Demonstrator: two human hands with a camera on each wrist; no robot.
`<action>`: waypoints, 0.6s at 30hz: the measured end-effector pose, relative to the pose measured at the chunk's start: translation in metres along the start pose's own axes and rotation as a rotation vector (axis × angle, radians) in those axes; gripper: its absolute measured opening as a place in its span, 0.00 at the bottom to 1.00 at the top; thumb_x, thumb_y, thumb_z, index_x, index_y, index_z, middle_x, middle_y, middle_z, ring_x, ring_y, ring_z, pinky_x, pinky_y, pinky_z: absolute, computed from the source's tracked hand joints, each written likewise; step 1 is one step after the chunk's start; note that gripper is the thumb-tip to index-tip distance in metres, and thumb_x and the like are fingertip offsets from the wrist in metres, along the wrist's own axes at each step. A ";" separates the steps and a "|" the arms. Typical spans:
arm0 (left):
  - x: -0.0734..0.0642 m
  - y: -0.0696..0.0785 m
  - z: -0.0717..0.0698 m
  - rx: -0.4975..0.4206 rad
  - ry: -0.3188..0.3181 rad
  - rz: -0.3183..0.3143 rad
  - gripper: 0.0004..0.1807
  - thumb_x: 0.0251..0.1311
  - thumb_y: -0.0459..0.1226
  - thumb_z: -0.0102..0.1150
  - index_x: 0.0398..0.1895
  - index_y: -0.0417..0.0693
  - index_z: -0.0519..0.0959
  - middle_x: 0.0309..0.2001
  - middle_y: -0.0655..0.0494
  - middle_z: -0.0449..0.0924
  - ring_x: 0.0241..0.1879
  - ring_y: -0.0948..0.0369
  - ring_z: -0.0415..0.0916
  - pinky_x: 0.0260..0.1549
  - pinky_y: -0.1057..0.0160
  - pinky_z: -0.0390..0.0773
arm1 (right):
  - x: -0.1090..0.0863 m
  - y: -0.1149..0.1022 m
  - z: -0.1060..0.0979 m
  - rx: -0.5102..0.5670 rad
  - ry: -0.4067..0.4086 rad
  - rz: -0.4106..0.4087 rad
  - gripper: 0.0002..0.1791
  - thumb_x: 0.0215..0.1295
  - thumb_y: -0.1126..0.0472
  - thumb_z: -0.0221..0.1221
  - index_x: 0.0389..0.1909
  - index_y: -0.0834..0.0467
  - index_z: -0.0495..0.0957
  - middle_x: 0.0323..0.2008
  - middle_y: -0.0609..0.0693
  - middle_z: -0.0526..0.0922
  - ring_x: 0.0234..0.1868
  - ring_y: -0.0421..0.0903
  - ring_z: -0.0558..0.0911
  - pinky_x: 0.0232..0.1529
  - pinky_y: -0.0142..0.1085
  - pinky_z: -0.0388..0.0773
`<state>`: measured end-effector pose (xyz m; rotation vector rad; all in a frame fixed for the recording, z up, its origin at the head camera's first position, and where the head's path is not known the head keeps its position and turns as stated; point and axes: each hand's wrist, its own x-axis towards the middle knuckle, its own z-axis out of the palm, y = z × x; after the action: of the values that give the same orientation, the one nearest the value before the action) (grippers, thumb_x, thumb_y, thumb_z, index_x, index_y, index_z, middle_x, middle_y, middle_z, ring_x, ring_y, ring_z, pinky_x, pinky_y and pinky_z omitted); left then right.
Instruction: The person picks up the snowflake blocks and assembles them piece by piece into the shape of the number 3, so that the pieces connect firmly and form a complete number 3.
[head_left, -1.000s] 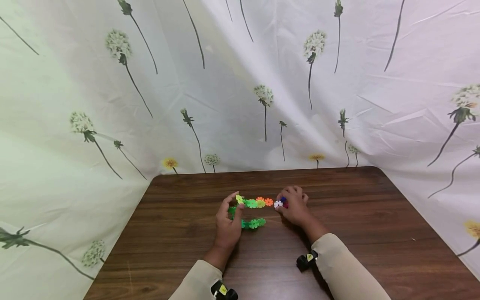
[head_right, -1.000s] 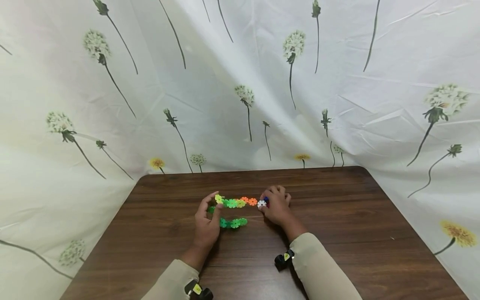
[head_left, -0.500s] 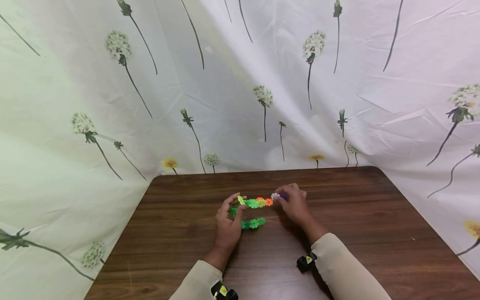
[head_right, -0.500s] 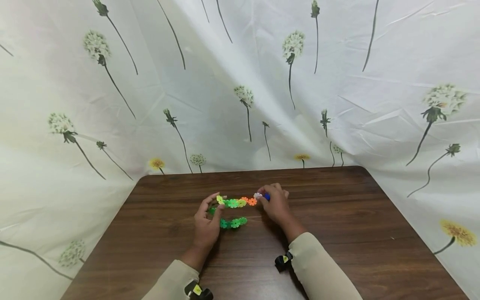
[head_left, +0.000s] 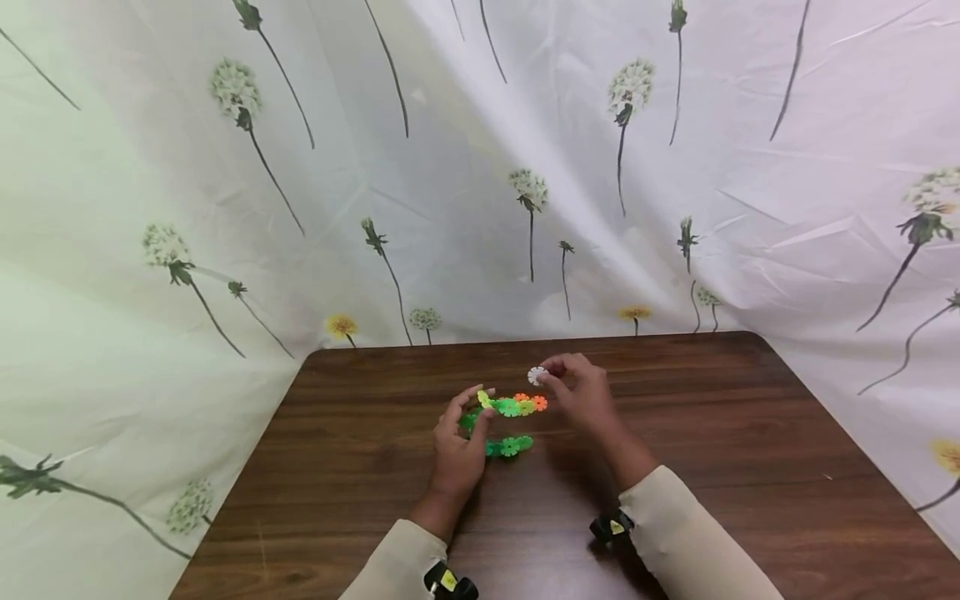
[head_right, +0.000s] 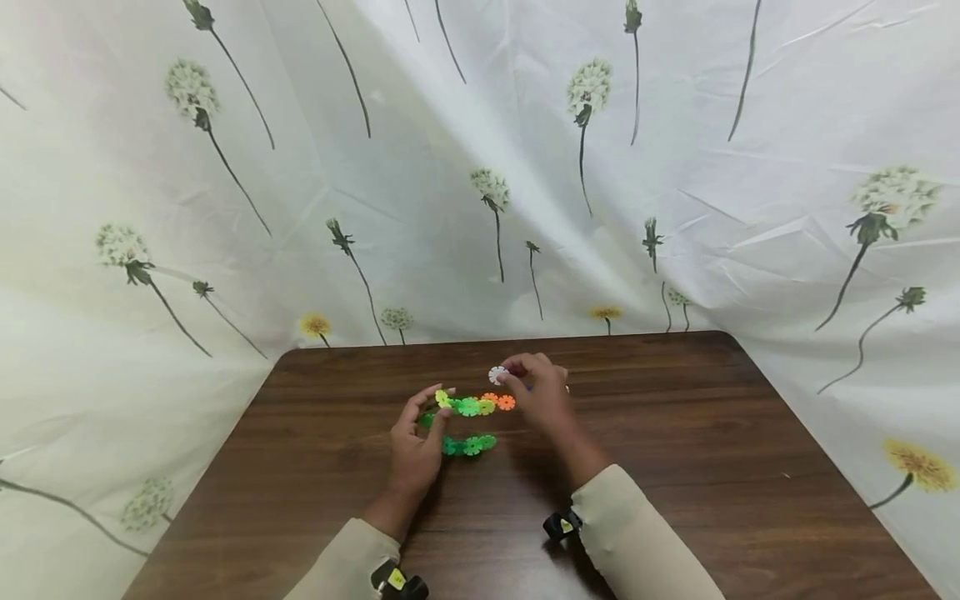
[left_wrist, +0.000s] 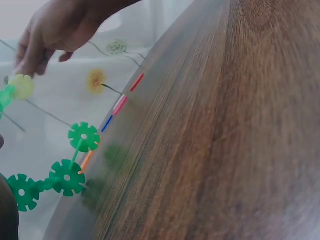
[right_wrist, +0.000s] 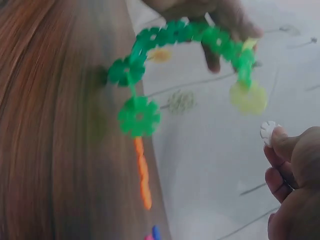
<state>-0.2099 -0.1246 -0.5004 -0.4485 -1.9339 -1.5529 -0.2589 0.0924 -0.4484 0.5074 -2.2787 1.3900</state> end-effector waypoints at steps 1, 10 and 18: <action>0.000 0.000 0.000 -0.004 -0.003 -0.002 0.23 0.74 0.32 0.67 0.69 0.52 0.80 0.59 0.52 0.91 0.60 0.52 0.86 0.61 0.60 0.83 | 0.000 -0.005 0.000 0.009 -0.006 -0.011 0.06 0.72 0.67 0.70 0.46 0.61 0.88 0.40 0.56 0.86 0.42 0.48 0.84 0.39 0.33 0.84; 0.000 0.001 0.001 -0.018 -0.005 0.004 0.22 0.73 0.31 0.67 0.68 0.49 0.80 0.58 0.46 0.91 0.57 0.51 0.87 0.61 0.69 0.78 | -0.001 -0.032 0.009 0.086 -0.080 -0.037 0.11 0.74 0.68 0.68 0.54 0.63 0.87 0.44 0.57 0.86 0.48 0.51 0.84 0.50 0.42 0.87; 0.001 -0.004 0.003 -0.056 -0.004 0.030 0.22 0.73 0.28 0.66 0.68 0.47 0.80 0.57 0.38 0.90 0.57 0.42 0.87 0.58 0.72 0.81 | 0.004 -0.045 0.013 0.100 -0.116 -0.041 0.11 0.74 0.67 0.68 0.55 0.61 0.88 0.43 0.55 0.86 0.49 0.51 0.86 0.52 0.44 0.85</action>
<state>-0.2135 -0.1230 -0.5028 -0.5030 -1.8823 -1.5909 -0.2413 0.0605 -0.4180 0.6794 -2.2829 1.4954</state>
